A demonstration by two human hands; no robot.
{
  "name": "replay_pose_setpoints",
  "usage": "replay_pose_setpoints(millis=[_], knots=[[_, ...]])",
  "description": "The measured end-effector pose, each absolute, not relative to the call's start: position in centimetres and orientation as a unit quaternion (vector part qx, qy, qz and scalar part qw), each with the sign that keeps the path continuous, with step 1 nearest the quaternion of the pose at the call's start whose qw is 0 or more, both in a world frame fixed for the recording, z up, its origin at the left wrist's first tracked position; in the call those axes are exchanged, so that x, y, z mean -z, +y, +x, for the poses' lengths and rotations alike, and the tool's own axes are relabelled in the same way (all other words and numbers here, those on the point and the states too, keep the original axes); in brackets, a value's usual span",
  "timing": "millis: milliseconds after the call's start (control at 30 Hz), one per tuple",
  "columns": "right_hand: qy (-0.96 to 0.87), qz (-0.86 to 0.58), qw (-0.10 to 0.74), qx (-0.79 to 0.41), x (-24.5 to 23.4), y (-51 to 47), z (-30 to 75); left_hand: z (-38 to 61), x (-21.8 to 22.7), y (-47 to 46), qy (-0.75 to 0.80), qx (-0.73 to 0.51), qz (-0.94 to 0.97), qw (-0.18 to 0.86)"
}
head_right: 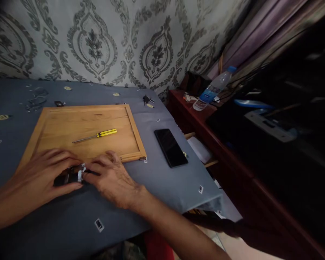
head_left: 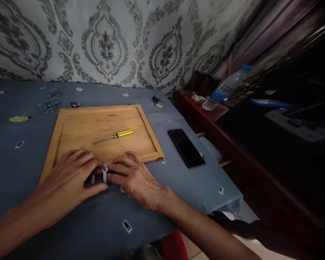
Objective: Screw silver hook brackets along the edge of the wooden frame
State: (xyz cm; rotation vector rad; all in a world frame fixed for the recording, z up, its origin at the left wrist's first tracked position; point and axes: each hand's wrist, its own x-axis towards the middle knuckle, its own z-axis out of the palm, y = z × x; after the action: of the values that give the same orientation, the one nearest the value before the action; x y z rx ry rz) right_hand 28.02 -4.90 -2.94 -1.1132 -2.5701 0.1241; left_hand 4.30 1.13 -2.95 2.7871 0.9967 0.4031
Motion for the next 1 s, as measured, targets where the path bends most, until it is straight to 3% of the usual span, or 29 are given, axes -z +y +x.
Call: replay_pose_setpoints(millis=[533, 1000], knots=[[-0.891, -0.372, 0.258, -0.030, 4.1, -4.8, 27.8, 5.3, 0.4, -0.3, 0.391, -0.085, 0.910, 0.111], [-0.893, -0.371, 0.252, -0.037, 4.0, -4.8, 28.0, 5.3, 0.4, -0.5, 0.402, -0.092, 0.899, 0.147]])
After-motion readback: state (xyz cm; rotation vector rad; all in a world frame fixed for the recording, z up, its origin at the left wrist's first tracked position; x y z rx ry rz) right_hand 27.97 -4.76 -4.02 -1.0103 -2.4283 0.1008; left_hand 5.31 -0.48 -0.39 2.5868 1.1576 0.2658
